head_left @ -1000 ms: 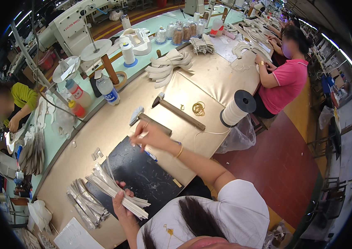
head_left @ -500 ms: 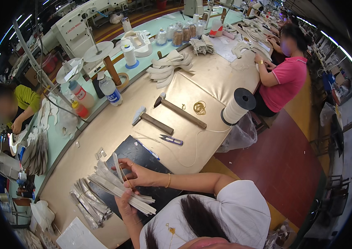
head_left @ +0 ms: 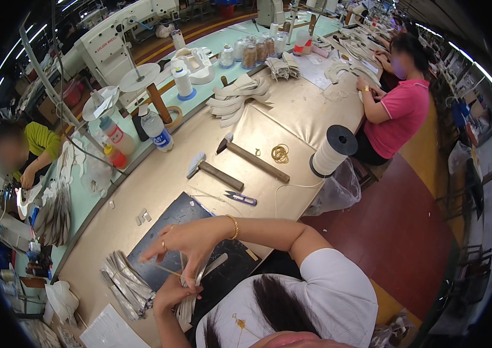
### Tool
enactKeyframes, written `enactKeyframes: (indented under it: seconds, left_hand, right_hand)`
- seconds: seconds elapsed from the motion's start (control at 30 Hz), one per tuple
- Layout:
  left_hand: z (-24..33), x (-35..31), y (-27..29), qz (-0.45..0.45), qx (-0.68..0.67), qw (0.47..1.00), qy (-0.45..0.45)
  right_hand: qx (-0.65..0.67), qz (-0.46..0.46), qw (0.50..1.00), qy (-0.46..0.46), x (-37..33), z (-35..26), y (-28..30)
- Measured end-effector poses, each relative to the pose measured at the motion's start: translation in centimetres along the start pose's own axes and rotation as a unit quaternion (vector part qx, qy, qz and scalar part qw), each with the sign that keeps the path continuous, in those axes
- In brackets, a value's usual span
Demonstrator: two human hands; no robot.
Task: The person arranges multiple white fabric strips on a black board, then uses a hammer to tap and flatten them. The person gathers the finished strips into a bundle and places them on the table.
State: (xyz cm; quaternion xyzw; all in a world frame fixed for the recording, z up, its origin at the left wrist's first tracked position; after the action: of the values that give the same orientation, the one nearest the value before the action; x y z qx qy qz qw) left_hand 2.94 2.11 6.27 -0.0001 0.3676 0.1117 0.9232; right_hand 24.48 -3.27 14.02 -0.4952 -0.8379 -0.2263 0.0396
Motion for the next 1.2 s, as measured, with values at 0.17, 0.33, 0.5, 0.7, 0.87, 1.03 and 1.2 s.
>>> enactKeyframes:
  seconds: [0.17,0.33,0.5,0.7,0.87,1.03,1.2]
  left_hand:
    - [-1.1,0.3,-0.6,-0.015,-0.09,0.991,-0.101]
    - [-2.7,1.3,0.3,0.015,-0.376,0.903,-0.206]
    - [-4.7,-0.2,2.1,0.0,-0.568,0.756,-0.327]
    - [-4.1,0.8,1.2,0.116,-0.509,0.782,-0.339]
    - [0.0,2.3,-1.2,0.352,-0.399,0.789,-0.307]
    - [3.3,2.5,-4.1,0.503,-0.236,0.733,-0.393]
    - [2.5,1.9,-3.8,0.491,-0.165,0.77,-0.372]
  right_hand:
    - [-0.045,-0.14,0.989,-0.012,1.5,-2.6,-2.2]
    - [0.033,-0.158,0.987,-0.019,1.0,-0.8,-4.7]
    - [-0.051,0.055,0.997,-0.024,-1.9,1.3,-2.4]
    - [0.081,0.196,0.977,-0.024,-3.7,2.2,-1.1]
    - [0.593,0.308,0.738,0.087,-3.5,4.1,-2.9]
    - [0.656,0.43,0.619,0.037,-3.9,5.2,-1.6]
    - [0.596,0.409,0.687,0.076,-1.9,2.9,-3.4]
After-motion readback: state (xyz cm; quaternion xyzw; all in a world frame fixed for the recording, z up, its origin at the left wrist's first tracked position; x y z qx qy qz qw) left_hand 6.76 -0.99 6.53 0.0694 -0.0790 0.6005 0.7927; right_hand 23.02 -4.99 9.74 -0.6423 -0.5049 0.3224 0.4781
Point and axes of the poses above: each hand's wrist, its own x-axis towards the middle knuckle, its own y-axis out of the back of the hand, z = x × y, the point moved 1 cm from there along x, towards the middle knuckle, and after that the axes turned 4 degrees about x, right-handed, at the moved point
